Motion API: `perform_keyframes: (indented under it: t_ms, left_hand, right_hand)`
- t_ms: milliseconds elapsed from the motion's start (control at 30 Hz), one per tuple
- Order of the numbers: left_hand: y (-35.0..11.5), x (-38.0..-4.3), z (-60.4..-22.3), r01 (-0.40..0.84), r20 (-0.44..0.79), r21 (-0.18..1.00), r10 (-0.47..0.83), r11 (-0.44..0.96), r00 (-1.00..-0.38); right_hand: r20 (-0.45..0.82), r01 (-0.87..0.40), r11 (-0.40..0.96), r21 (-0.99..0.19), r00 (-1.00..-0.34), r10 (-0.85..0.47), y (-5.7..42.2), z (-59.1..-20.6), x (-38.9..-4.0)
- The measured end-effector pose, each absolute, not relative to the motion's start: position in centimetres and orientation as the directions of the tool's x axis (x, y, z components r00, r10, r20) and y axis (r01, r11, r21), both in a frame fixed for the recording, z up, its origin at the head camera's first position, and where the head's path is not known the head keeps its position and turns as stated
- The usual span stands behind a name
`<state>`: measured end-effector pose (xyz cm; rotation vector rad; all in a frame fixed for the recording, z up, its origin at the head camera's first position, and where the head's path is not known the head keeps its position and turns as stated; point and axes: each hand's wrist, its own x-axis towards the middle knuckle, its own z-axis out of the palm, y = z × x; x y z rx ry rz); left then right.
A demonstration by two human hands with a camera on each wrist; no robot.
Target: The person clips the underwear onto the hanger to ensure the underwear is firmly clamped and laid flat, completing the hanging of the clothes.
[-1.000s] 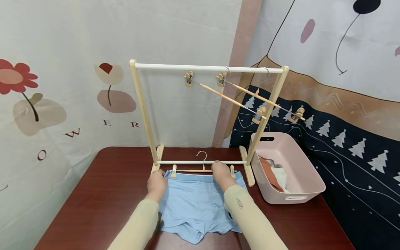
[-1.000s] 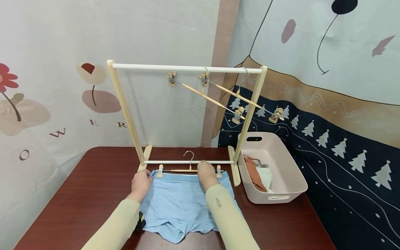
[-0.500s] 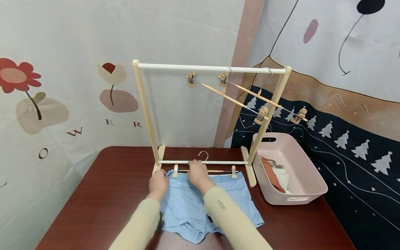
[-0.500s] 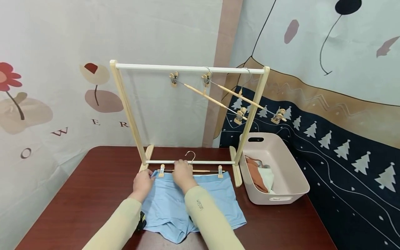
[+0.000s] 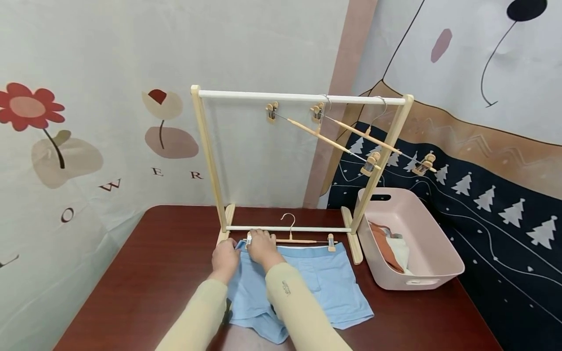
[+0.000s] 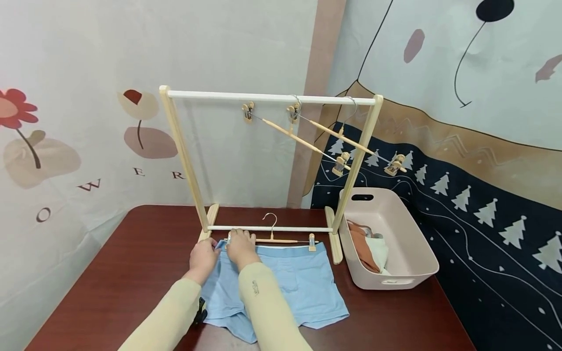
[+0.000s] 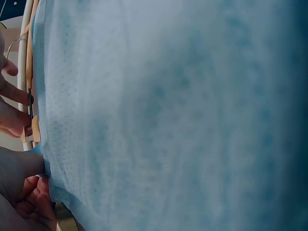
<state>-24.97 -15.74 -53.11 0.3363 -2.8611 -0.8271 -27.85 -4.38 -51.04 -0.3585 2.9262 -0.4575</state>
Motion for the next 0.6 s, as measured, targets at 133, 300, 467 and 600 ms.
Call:
perform_keyframes:
  t_ms: [133, 300, 467, 600]
  left_hand:
    - [-15.7, -25.0, -53.0, -0.186, 0.062, 0.534, -0.258, 0.825, -0.964]
    - [-15.6, -25.2, -53.0, -0.188, 0.06, 0.535, -0.259, 0.824, -0.964]
    - [-15.7, -25.1, -53.0, -0.181, 0.068, 0.536, -0.256, 0.825, -0.964]
    - [-15.9, -25.0, -52.8, -0.153, 0.082, 0.551, -0.236, 0.82, -0.968]
  right_hand:
    - [-0.073, -0.21, 0.9, -0.381, -0.964, -0.256, -4.8, -50.9, -27.9]
    - [0.066, -0.233, 0.872, -0.43, -0.972, -0.227, -5.1, -50.7, -27.8]
    - [0.137, -0.263, 0.834, -0.485, -0.965, -0.225, -4.7, -50.5, -27.6]
    - [0.118, -0.296, 0.788, -0.54, -0.954, -0.277, -3.9, -50.2, -27.6]
